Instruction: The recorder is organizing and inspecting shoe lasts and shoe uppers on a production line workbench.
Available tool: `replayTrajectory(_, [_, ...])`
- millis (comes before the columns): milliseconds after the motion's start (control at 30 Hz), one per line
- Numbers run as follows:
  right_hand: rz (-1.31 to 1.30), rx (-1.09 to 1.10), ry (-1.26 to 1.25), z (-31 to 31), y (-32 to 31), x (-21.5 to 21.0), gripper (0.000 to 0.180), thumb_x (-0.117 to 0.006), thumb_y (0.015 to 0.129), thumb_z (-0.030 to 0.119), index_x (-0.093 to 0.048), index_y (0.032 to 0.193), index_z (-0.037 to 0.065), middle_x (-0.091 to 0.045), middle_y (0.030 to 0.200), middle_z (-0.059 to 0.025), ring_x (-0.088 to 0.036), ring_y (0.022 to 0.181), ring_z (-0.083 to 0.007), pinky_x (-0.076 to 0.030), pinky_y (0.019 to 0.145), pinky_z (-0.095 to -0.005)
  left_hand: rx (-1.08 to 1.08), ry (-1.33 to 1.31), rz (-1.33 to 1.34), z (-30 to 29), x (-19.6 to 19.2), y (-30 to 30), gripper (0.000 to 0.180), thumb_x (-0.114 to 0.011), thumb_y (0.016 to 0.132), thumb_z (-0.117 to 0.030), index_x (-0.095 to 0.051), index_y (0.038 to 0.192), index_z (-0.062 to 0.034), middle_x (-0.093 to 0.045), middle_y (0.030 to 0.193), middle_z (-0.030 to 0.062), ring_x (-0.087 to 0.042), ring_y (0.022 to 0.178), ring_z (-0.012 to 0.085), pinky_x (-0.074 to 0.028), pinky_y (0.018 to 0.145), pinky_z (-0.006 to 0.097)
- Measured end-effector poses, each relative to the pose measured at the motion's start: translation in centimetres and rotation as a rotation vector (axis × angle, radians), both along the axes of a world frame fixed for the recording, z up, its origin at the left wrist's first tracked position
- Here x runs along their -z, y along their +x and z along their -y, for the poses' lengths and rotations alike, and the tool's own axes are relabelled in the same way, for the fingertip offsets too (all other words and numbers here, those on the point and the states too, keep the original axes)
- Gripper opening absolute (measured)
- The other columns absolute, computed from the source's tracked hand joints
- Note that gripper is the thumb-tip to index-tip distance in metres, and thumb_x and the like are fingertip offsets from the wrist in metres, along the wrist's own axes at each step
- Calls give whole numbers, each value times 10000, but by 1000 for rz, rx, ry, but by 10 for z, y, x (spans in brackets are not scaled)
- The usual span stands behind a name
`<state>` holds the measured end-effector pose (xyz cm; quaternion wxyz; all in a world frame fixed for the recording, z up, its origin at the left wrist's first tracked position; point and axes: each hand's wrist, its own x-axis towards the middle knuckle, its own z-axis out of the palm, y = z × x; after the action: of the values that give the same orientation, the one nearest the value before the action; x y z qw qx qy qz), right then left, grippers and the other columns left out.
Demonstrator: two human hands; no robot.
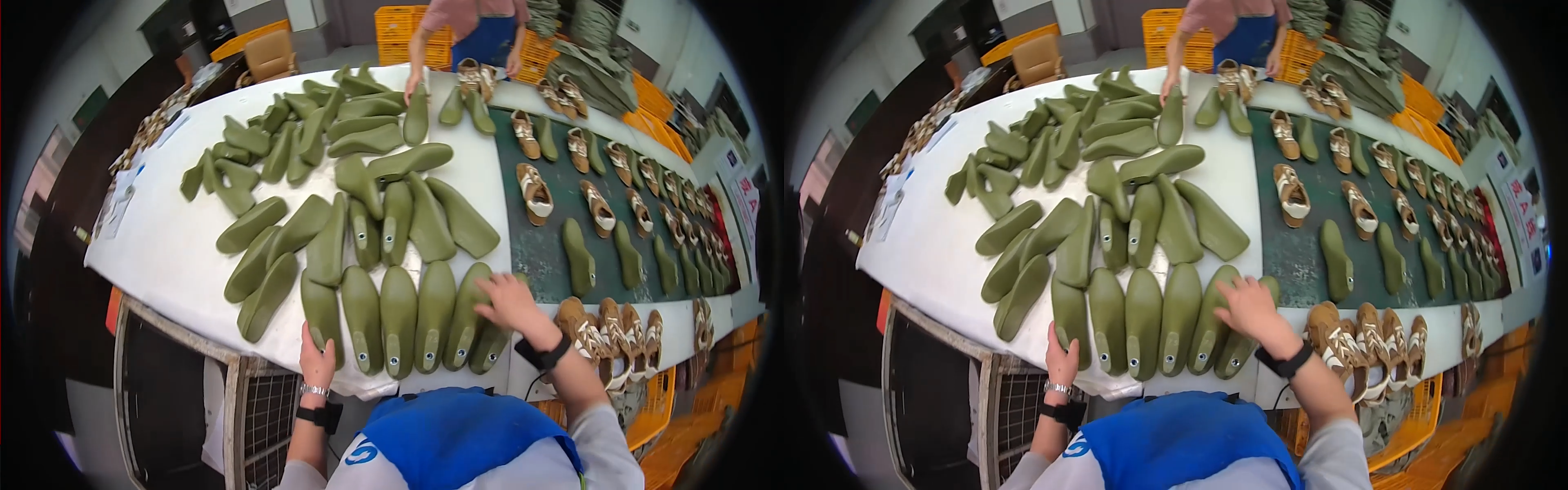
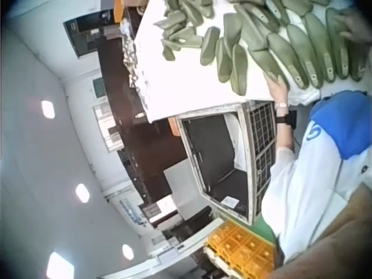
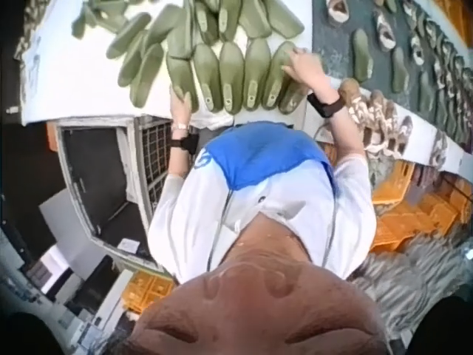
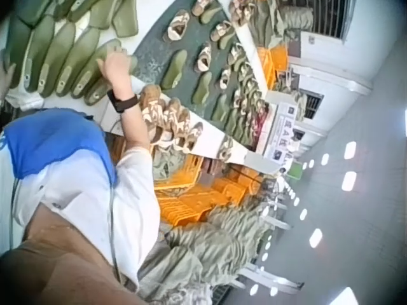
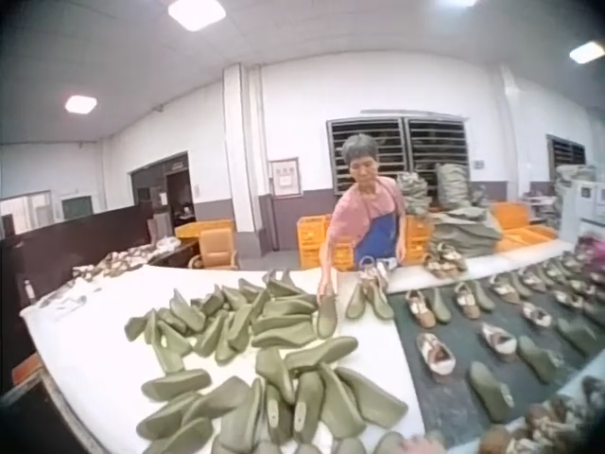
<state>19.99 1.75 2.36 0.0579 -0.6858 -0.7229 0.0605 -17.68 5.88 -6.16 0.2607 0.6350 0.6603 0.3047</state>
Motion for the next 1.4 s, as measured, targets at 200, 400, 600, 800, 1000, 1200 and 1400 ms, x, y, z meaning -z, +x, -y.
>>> replayTrajectory(200, [87,233,-74,-103,40,34,709,-707,670,305,-362,1284,224,-464,1144,-143,-463,1061,-334,-434,816,-467,96,165,-95,-4,0,23,645,-636,709,-109,-333,1268,-1,-310,1297,275,-326,1192,416,-292,998,423])
replayTrajectory(400, [-25,390,-161,-128,49,83,966,-730,628,337,-126,1381,371,-343,1222,-216,-449,1039,-383,-427,845,-463,132,185,-126,-3,0,24,613,-656,685,-106,-384,1223,3,-276,1305,285,-309,1194,436,-292,995,438])
replayTrajectory(600, [-732,451,-166,-144,90,86,830,-647,692,315,-220,1389,170,-495,1146,-220,-544,976,-315,-438,840,-346,485,164,-168,-44,-82,45,452,-639,728,-119,-490,1141,-13,-496,1144,222,-473,1056,377,-387,912,404])
replayTrajectory(800, [-710,377,100,-146,123,109,843,-642,716,358,-206,1378,70,-458,1225,-249,-457,1148,-331,-383,936,-377,1168,-205,-134,-137,-98,165,540,-592,794,-294,-425,1231,-24,-528,1136,227,-504,1067,343,-413,898,377])
replayTrajectory(1000, [-633,475,51,-162,104,115,823,-584,735,307,-101,1390,190,-431,1195,-286,-465,1082,-420,-396,910,-439,642,-236,-404,-205,10,272,1029,-641,694,-525,-65,1383,-23,-335,1278,324,-431,1124,429,-356,961,405])
replayTrajectory(1200, [-684,576,22,-158,109,123,794,-554,762,298,-77,1390,199,-417,1199,-295,-472,1062,-433,-402,899,-445,529,-260,-357,-202,-14,333,1046,-723,593,-541,-129,1396,-233,-385,1170,296,-513,988,417,-429,879,406])
replayTrajectory(1400, [-705,566,70,-160,101,126,775,-533,807,376,-56,1392,200,-394,1205,-308,-491,1028,-449,-416,873,-452,718,45,-562,-216,16,379,761,-693,673,-319,-330,1311,-118,-475,1090,282,-548,941,402,-461,827,415])
